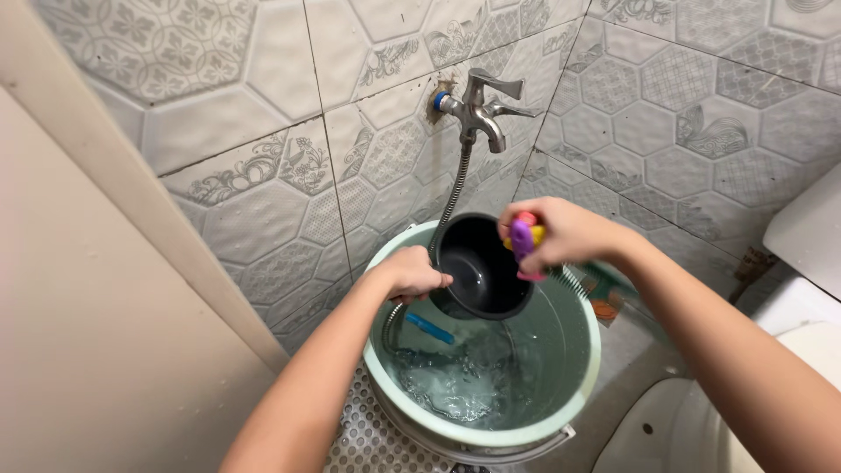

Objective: The person prepares a soapy solution in a small pan by adding detergent and water, then uses a sponge to scrub the toilet seat and lid. The person repeatedly dips the sponge into the soapy water and wipes the surfaces of the toilet.

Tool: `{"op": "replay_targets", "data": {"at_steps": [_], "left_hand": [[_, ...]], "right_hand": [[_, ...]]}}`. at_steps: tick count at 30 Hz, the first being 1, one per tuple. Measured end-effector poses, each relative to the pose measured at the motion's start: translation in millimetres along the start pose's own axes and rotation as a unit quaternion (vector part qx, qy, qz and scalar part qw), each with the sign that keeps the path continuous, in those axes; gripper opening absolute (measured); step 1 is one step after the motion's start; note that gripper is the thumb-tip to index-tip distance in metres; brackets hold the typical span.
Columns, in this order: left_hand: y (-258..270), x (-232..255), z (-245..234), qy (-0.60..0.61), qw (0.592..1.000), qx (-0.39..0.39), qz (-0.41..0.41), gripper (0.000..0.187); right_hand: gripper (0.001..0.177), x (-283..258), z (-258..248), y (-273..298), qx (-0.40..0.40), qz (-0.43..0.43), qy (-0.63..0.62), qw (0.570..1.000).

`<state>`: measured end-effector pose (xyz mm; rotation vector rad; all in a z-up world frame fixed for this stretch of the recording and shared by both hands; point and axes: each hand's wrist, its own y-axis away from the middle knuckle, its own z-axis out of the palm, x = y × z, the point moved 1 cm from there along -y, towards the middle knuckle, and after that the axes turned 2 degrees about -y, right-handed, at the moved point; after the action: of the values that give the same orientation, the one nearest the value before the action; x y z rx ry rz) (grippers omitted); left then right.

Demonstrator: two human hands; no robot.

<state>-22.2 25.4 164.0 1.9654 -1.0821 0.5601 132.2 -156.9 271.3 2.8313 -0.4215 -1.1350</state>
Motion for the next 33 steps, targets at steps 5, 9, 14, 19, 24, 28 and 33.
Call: {"op": "replay_targets", "data": {"at_steps": [5, 9, 14, 19, 24, 28, 33], "left_hand": [[-12, -7, 27, 0.107, 0.993, -0.036, 0.029, 0.037], [-14, -11, 26, 0.150, 0.987, -0.034, 0.052, 0.038], [-18, -18, 13, 0.125, 0.992, -0.018, 0.022, 0.040], [-31, -32, 10, 0.127, 0.992, -0.010, 0.008, 0.041], [-40, -49, 10, 0.127, 0.992, 0.002, -0.003, 0.045], [-41, -58, 11, 0.131, 0.991, -0.010, -0.015, 0.044], [-37, -65, 1, 0.093, 0.995, -0.027, -0.022, 0.045]], "right_hand": [[0.048, 46, 36, -55, -0.167, 0.190, 0.214, 0.944], [0.069, 72, 74, -88, -0.232, 0.212, 0.322, 0.893], [0.092, 38, 73, -94, -0.157, 0.165, 0.367, 0.902], [0.028, -30, 61, -49, -0.060, 0.102, 0.427, 0.897], [0.036, 11, 164, -45, -0.288, 0.192, 0.233, 0.909], [0.055, 112, 239, -87, -0.214, 0.188, 0.278, 0.917], [0.060, 194, 284, -90, -0.153, 0.191, 0.194, 0.950]]}}
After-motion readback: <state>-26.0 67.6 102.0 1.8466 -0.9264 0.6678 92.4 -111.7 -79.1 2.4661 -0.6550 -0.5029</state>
